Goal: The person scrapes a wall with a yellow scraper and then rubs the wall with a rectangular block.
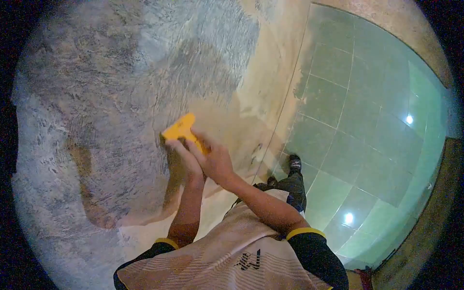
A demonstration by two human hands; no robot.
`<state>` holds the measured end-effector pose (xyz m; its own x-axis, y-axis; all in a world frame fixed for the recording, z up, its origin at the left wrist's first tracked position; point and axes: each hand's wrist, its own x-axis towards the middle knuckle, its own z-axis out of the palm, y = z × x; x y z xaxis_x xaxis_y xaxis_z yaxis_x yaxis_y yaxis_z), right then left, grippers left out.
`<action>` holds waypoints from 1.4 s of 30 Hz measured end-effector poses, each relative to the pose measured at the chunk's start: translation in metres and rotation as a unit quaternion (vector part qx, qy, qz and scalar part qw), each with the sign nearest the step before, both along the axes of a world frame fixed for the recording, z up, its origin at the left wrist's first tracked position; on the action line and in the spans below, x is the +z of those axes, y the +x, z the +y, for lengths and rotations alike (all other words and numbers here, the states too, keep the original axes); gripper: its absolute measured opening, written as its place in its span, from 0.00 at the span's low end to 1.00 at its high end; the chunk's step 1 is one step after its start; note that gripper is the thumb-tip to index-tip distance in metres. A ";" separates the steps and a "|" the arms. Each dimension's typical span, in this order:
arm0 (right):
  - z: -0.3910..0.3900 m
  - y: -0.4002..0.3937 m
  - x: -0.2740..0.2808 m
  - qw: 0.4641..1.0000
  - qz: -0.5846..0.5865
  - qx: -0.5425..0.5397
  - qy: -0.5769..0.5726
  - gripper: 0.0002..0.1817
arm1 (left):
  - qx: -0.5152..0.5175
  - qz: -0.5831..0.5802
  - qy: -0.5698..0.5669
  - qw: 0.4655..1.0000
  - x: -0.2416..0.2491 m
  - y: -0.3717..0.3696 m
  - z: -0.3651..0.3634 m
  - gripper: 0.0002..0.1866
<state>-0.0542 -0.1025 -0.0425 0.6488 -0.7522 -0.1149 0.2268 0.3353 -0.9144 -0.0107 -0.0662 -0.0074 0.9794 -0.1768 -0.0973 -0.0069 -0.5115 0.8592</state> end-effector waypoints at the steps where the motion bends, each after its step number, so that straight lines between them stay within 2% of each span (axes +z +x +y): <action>1: 0.002 -0.011 0.007 0.999 0.019 0.022 -0.026 0.23 | 0.025 0.087 -0.117 0.989 -0.005 -0.004 0.006 0.46; 2: 0.003 -0.015 0.011 0.997 0.038 0.043 -0.052 0.23 | 0.050 0.172 -0.231 0.956 -0.013 -0.002 0.009 0.45; 4: -0.002 -0.006 0.008 0.997 0.053 0.037 -0.052 0.23 | 0.048 0.171 -0.252 0.951 -0.014 0.010 0.005 0.45; 5: -0.011 0.001 0.004 0.997 0.054 0.026 -0.042 0.23 | 0.005 0.100 -0.094 0.991 -0.015 0.016 0.003 0.46; 6: -0.006 0.000 0.001 0.998 0.057 0.017 -0.022 0.23 | -0.036 0.030 0.078 0.996 -0.005 0.014 0.002 0.46; 7: 0.004 -0.003 -0.002 0.998 0.062 0.021 -0.016 0.23 | 0.015 0.035 0.039 0.999 0.001 -0.001 -0.009 0.46; 8: 0.003 0.001 -0.006 1.000 0.027 0.007 -0.014 0.22 | 0.012 0.033 0.031 0.999 -0.006 0.002 -0.007 0.46; 10: 0.014 -0.002 -0.005 1.000 -0.005 -0.005 0.000 0.22 | 0.001 0.070 -0.139 0.988 -0.021 0.006 0.015 0.45; 12: 0.016 -0.004 0.001 0.999 0.001 0.015 -0.042 0.21 | -0.010 0.088 -0.172 0.981 -0.024 0.012 0.017 0.45; 14: -0.002 0.005 0.008 0.999 0.032 0.009 -0.024 0.22 | -0.019 0.104 -0.207 0.973 -0.022 0.023 0.011 0.44; 16: -0.004 0.006 0.010 0.998 0.069 0.009 0.005 0.23 | -0.045 0.044 0.033 0.997 -0.018 0.034 -0.001 0.44; 17: -0.007 0.006 0.007 0.999 0.032 0.000 0.015 0.23 | -0.044 0.092 -0.098 0.990 -0.023 0.028 -0.006 0.44; 18: -0.011 0.006 0.005 1.000 -0.006 -0.011 0.024 0.23 | -0.047 0.092 -0.101 0.990 -0.020 0.020 -0.012 0.44; 19: -0.004 0.000 0.006 1.000 -0.005 -0.011 0.027 0.23 | 0.000 0.091 -0.141 0.986 -0.010 0.005 -0.012 0.42; 21: 0.002 -0.009 0.012 0.997 0.033 0.005 -0.066 0.22 | 0.086 0.087 -0.230 0.965 0.005 -0.009 -0.021 0.39; 22: -0.002 -0.010 0.017 0.997 0.034 0.002 -0.066 0.22 | 0.084 0.088 -0.229 0.966 0.004 -0.006 -0.019 0.39; 24: -0.013 -0.007 0.025 0.996 0.073 0.042 -0.019 0.22 | -0.010 0.108 -0.121 0.987 -0.004 0.015 -0.007 0.44; 25: -0.009 -0.003 0.019 0.996 0.074 0.046 -0.014 0.22 | -0.086 0.181 -0.170 0.965 -0.036 0.039 0.012 0.42; 26: -0.002 0.002 0.009 0.998 0.050 0.017 -0.016 0.21 | -0.081 0.184 -0.165 0.966 -0.030 0.034 0.017 0.42; 28: -0.004 0.003 0.004 0.999 0.021 -0.022 -0.031 0.21 | -0.019 -0.012 0.033 0.999 -0.016 0.026 0.003 0.41; 29: 0.007 -0.003 0.005 0.999 0.022 -0.016 -0.047 0.21 | 0.042 0.119 -0.186 0.975 -0.031 0.024 0.011 0.40; 30: 0.010 -0.005 0.006 0.997 0.021 -0.012 -0.068 0.21 | 0.039 0.118 -0.188 0.974 -0.026 0.022 0.008 0.40; 32: 0.010 0.000 0.005 0.998 0.006 -0.004 -0.056 0.22 | 0.042 0.192 -0.254 0.947 -0.013 0.017 0.008 0.41; 33: 0.002 0.005 0.006 0.999 0.021 -0.009 -0.032 0.22 | 0.042 0.192 -0.256 0.946 -0.016 0.020 0.006 0.41; 38: -0.017 -0.001 0.011 0.999 0.044 0.015 0.027 0.23 | -0.031 0.082 -0.106 0.991 -0.054 0.042 -0.001 0.44; 39: -0.007 -0.007 0.011 0.999 0.041 0.017 -0.014 0.22 | -0.032 0.121 -0.028 0.992 0.023 -0.003 -0.018 0.40; 40: -0.003 -0.009 0.010 0.997 0.037 0.016 -0.059 0.22 | -0.038 0.120 -0.031 0.992 0.022 -0.002 -0.021 0.40; 42: -0.002 0.003 0.003 0.999 0.011 0.010 -0.030 0.22 | 0.062 0.221 -0.239 0.943 0.010 0.005 -0.020 0.39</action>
